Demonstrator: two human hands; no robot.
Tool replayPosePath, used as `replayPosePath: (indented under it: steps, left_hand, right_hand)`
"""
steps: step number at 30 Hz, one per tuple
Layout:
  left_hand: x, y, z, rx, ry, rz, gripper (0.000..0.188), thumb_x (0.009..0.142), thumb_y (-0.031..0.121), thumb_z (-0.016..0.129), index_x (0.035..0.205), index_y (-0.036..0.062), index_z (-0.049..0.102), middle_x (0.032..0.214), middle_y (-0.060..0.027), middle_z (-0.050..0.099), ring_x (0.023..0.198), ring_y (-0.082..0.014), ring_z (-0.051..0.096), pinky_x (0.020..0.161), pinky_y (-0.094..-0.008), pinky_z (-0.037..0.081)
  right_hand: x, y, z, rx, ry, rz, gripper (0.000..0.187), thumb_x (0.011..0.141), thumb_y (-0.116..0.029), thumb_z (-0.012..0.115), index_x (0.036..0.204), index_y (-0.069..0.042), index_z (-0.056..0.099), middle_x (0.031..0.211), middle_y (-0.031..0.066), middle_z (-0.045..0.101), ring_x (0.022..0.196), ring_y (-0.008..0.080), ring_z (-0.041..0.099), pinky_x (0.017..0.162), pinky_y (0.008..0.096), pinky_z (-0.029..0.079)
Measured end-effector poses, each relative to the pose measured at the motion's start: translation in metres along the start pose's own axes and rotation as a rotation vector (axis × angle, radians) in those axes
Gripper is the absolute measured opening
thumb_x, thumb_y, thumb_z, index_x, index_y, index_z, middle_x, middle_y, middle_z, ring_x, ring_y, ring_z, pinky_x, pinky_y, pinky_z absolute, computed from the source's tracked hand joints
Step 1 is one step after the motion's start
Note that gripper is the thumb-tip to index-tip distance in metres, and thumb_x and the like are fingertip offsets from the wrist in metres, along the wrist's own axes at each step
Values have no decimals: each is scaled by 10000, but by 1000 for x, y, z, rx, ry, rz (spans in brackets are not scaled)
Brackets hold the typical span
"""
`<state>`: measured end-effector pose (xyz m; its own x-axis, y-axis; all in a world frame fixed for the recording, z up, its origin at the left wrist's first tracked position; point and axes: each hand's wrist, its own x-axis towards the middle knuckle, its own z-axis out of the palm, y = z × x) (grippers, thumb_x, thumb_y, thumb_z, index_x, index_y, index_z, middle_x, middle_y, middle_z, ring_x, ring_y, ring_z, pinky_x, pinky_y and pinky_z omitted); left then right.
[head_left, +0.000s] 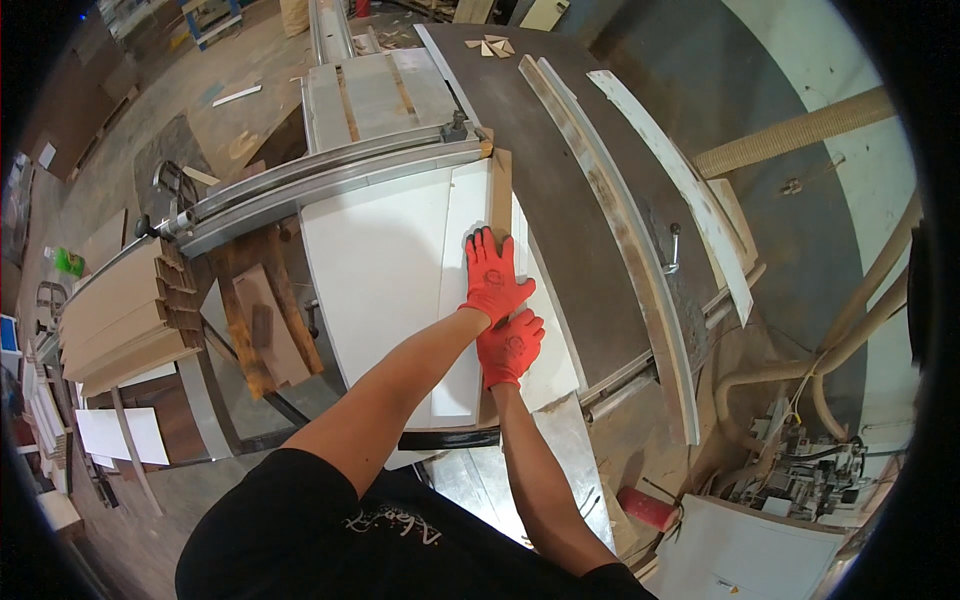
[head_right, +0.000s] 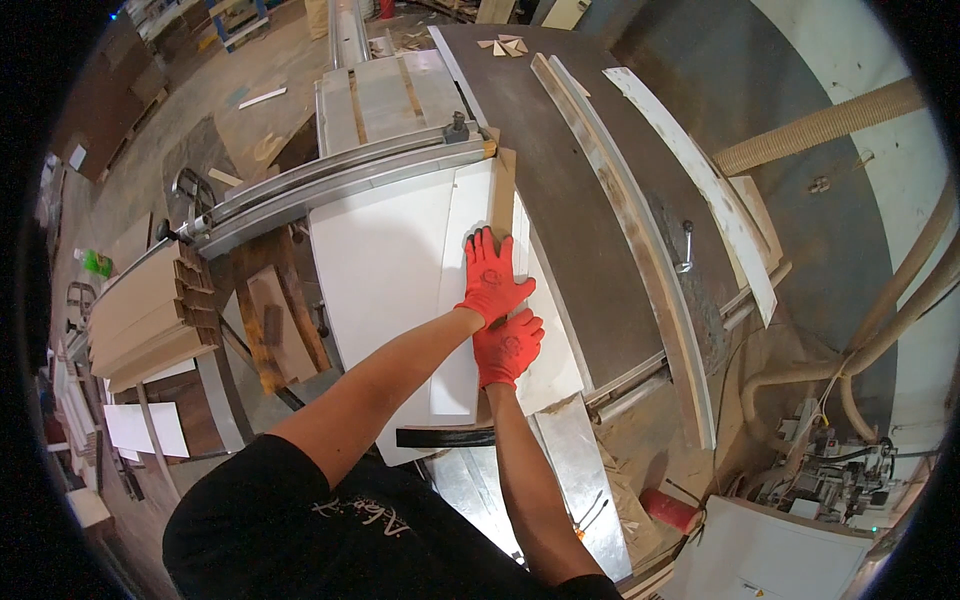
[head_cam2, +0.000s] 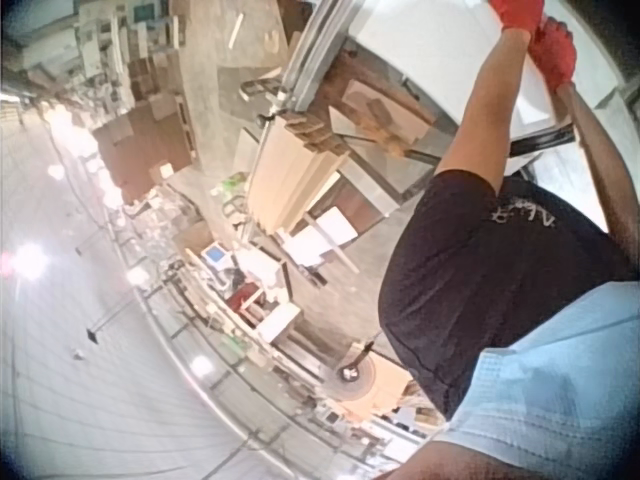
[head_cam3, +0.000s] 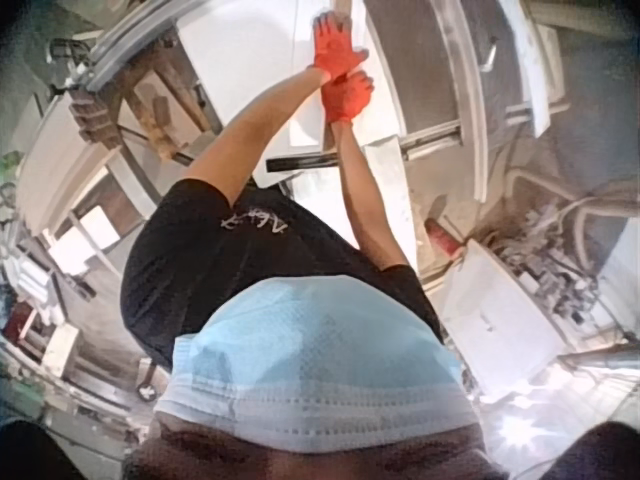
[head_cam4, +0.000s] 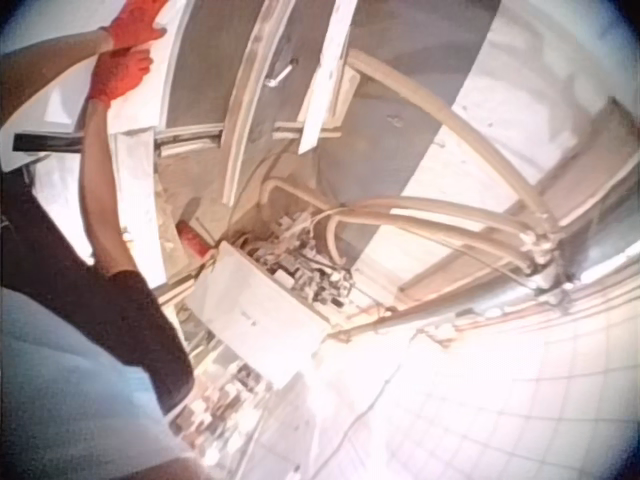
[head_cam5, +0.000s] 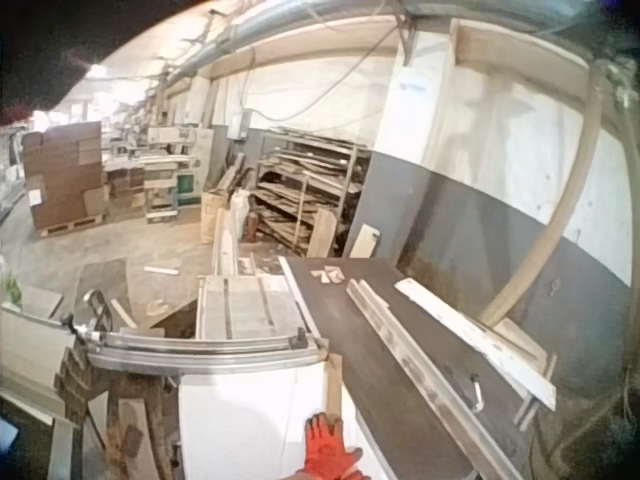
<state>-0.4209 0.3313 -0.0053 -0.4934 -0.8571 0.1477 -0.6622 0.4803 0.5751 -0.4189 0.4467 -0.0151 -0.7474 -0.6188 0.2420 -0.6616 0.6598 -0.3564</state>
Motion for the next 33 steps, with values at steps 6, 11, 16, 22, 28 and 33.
replayPosePath:
  steps: [6,11,16,22,28,33]
  left_hand:
    - [1,0,0,33,-25,-11,940,827,554,658,1537,-9,409,1606,-383,244,1518,-520,177,1252,-616,35]
    - [4,-1,4,5,16,-1,947,809,547,706,1510,-17,411,1592,-378,242,1504,-529,180,1250,-617,68]
    - [9,0,2,14,18,-25,946,813,552,702,1523,-2,408,1606,-369,230,1515,-520,169,1257,-605,60]
    - [-1,2,-2,-36,-6,-34,929,813,528,692,1525,0,414,1609,-372,236,1528,-510,161,1262,-596,42]
    - [-1,0,2,-42,-7,-43,927,815,519,693,1527,-2,408,1617,-373,225,1525,-512,168,1261,-602,59]
    - [3,1,0,4,44,-37,919,817,540,683,1518,4,428,1608,-364,255,1520,-505,190,1259,-601,73]
  right_hand:
    - [0,4,7,13,-1,-6,532,799,-430,762,1043,-19,530,1069,184,575,1019,372,575,845,479,497]
    - [4,6,10,7,9,-7,534,801,-433,762,1048,-19,531,1075,184,576,1028,375,576,849,480,497]
    - [7,5,13,16,19,-24,523,817,-427,755,1058,-17,536,1082,184,581,1036,379,574,851,481,497]
    - [4,9,10,21,-15,-28,455,874,-390,712,1069,-17,540,1093,188,584,1039,381,573,850,483,498]
    - [2,13,10,21,-13,-59,460,861,-377,723,1075,-18,533,1094,193,582,1037,390,565,860,485,493]
    - [5,12,9,29,-28,-64,472,852,-376,734,1089,-19,534,1100,194,578,1053,388,557,880,483,485]
